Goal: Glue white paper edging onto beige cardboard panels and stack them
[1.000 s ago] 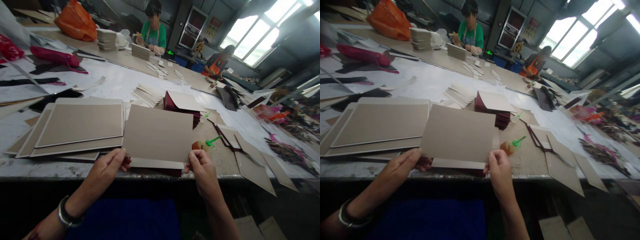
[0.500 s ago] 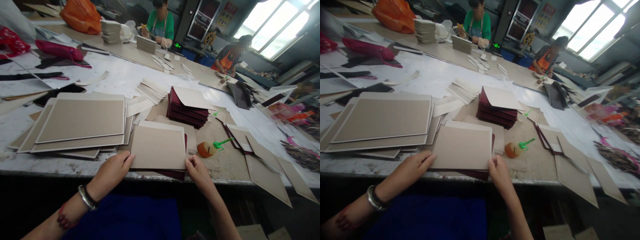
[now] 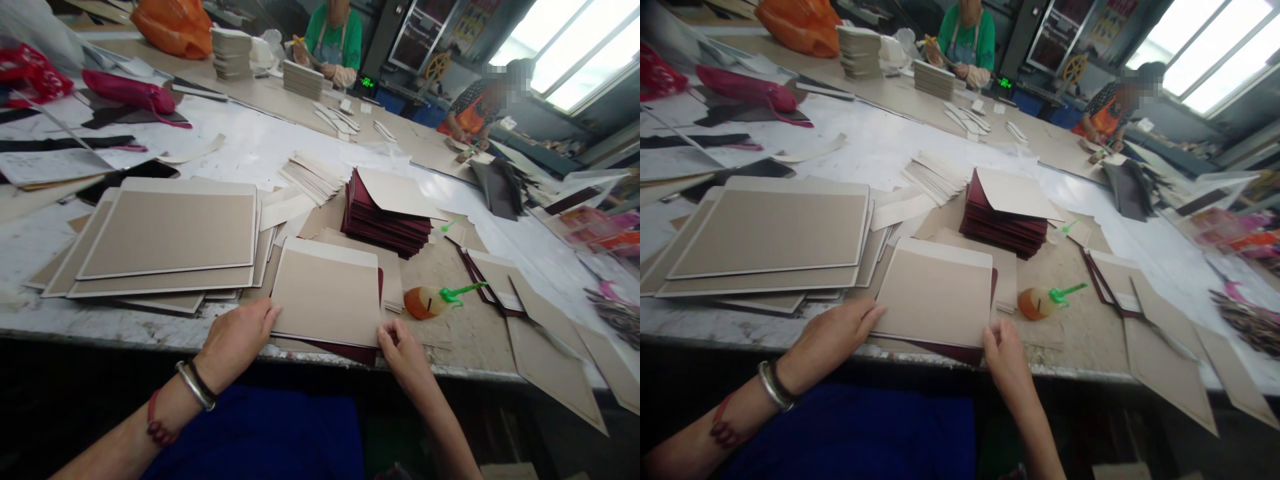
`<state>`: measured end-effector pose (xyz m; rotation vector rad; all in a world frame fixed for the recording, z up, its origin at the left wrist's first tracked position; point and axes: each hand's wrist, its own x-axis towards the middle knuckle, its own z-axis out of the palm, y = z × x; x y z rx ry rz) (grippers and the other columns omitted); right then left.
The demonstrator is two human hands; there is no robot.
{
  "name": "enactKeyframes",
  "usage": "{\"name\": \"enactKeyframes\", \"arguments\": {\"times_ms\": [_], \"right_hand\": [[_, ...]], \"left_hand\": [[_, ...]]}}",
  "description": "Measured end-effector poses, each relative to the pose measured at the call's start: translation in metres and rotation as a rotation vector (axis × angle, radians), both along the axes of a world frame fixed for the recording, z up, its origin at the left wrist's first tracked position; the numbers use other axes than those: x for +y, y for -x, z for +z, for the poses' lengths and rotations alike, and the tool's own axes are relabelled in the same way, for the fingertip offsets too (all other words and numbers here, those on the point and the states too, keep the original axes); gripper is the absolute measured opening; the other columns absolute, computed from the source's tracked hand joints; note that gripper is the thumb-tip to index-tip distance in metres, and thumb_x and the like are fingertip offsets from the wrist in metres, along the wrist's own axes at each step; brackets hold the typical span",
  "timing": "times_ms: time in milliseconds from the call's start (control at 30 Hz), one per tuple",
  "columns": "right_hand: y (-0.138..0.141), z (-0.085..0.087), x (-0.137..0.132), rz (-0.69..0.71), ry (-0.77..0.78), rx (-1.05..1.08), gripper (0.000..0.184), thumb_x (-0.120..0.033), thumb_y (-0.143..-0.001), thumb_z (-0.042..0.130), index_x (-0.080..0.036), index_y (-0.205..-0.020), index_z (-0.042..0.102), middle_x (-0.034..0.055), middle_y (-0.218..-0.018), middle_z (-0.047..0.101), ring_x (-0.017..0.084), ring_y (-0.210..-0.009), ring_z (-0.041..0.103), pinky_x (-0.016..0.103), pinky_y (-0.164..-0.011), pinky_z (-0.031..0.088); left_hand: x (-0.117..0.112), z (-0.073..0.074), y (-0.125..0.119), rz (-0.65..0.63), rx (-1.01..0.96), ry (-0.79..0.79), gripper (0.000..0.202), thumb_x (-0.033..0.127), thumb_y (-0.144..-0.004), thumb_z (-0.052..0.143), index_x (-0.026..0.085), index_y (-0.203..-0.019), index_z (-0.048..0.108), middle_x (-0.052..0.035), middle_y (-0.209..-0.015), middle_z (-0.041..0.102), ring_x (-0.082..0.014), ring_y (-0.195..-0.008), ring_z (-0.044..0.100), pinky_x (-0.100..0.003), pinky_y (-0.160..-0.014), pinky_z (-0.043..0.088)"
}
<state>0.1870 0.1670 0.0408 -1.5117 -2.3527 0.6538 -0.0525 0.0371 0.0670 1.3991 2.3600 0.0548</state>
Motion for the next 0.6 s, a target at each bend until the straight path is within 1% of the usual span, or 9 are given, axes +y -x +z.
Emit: {"name": "enactKeyframes", "arguments": {"times_ms": [233, 467, 600], "right_hand": [[0.0002, -0.0033, -0.0001, 0.020, 0.004, -0.003, 0.025, -0.043, -0.077, 0.037, -0.023, -0.062, 0.041, -0.0006, -0.056, 0.048, 0.017, -0.055, 0.049, 0.028, -0.054, 0.036], [-0.0015, -0.0067, 0.0004, 0.016, -0.001, 0.011, 0.026, -0.044, -0.076, 0.038, -0.023, -0.062, 0.042, -0.0011, -0.055, 0.048, 0.017, -0.052, 0.048, 0.028, -0.052, 0.036], [-0.0017, -0.0073, -0.0007, 0.007, -0.008, 0.033, 0.026, -0.043, -0.077, 0.038, -0.023, -0.062, 0.042, -0.0003, -0.056, 0.049, 0.017, -0.053, 0.049, 0.029, -0.053, 0.037]], "left_hand": [[-0.0008, -0.0020, -0.0005, 0.008, 0.003, -0.002, 0.032, 0.033, -0.091, 0.027, 0.018, -0.084, 0.054, -0.0090, -0.082, 0.066, -0.0242, -0.080, 0.063, -0.030, -0.063, 0.041], [0.0009, -0.0021, 0.0001, 0.031, -0.012, 0.002, 0.031, 0.032, -0.091, 0.029, 0.018, -0.084, 0.055, -0.0080, -0.081, 0.067, -0.0238, -0.080, 0.064, -0.030, -0.064, 0.043], [0.0012, -0.0022, 0.0000, 0.027, -0.019, 0.011, 0.030, 0.031, -0.091, 0.029, 0.019, -0.082, 0.055, -0.0075, -0.081, 0.066, -0.0240, -0.080, 0.064, -0.031, -0.065, 0.043]]}}
